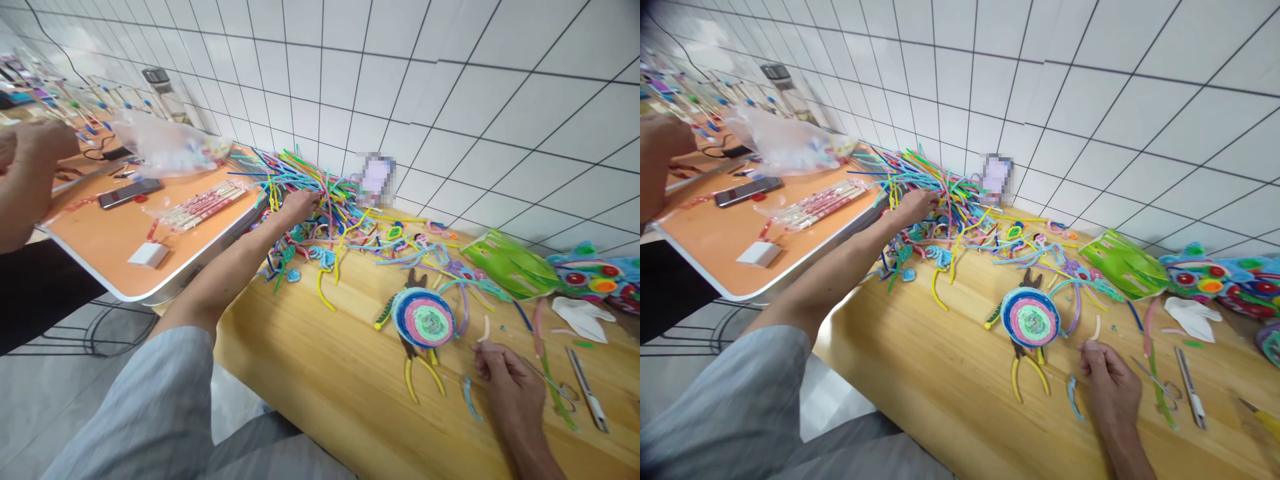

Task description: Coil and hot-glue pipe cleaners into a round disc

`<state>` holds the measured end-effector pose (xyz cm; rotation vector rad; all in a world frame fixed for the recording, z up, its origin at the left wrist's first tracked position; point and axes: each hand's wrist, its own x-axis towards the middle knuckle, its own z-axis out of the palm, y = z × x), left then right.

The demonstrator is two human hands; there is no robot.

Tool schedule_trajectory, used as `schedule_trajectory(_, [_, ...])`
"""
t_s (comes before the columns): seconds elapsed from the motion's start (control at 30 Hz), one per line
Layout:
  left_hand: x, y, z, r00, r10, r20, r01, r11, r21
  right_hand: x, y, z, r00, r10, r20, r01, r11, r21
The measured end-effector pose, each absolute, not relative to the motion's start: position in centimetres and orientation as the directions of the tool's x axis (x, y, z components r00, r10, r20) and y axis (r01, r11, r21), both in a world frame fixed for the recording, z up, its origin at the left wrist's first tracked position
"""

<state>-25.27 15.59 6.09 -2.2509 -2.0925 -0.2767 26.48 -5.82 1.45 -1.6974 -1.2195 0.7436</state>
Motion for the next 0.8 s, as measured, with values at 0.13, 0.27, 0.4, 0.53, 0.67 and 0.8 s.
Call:
schedule_trajectory(0.13, [-24.5, 14.4, 6.6, 0.049, 0.977, 0.205, 0.995, -0.065, 0.072, 26.8, -5.6, 1.3, 0.334, 0.942, 0.013, 0.426, -0.139, -0.894])
schedule_trajectory(0.27, [-24.2, 13.4, 6.5, 0.045, 0.978, 0.203, 0.997, -0.057, 0.05, 26.8, -5.6, 1.1, 0.343, 0.939, 0.007, 0.439, -0.153, -0.885])
schedule_trajectory(0.4, [-24.5, 12.9, 6.0, 0.044, 0.984, 0.173, 0.998, -0.05, 0.031, 27.1, -5.5, 0.8, 0.329, 0.944, -0.001, 0.441, -0.154, -0.884])
schedule_trajectory(0.53, [-24.4, 12.8, 5.7, 0.032, 0.986, 0.166, 0.999, -0.037, 0.03, 27.3, -5.5, 0.7, 0.321, 0.947, 0.004, 0.43, -0.142, -0.891])
schedule_trajectory(0.67, [-24.0, 13.0, 5.7, 0.031, 0.985, 0.169, 0.998, -0.04, 0.046, 27.2, -5.7, 0.7, 0.341, 0.94, 0.006, 0.436, -0.152, -0.887])
schedule_trajectory(0.8, [-23.8, 13.4, 5.6, 0.056, 0.988, 0.144, 0.996, -0.065, 0.062, 27.4, -5.7, 0.5, 0.331, 0.943, 0.02, 0.458, -0.142, -0.877])
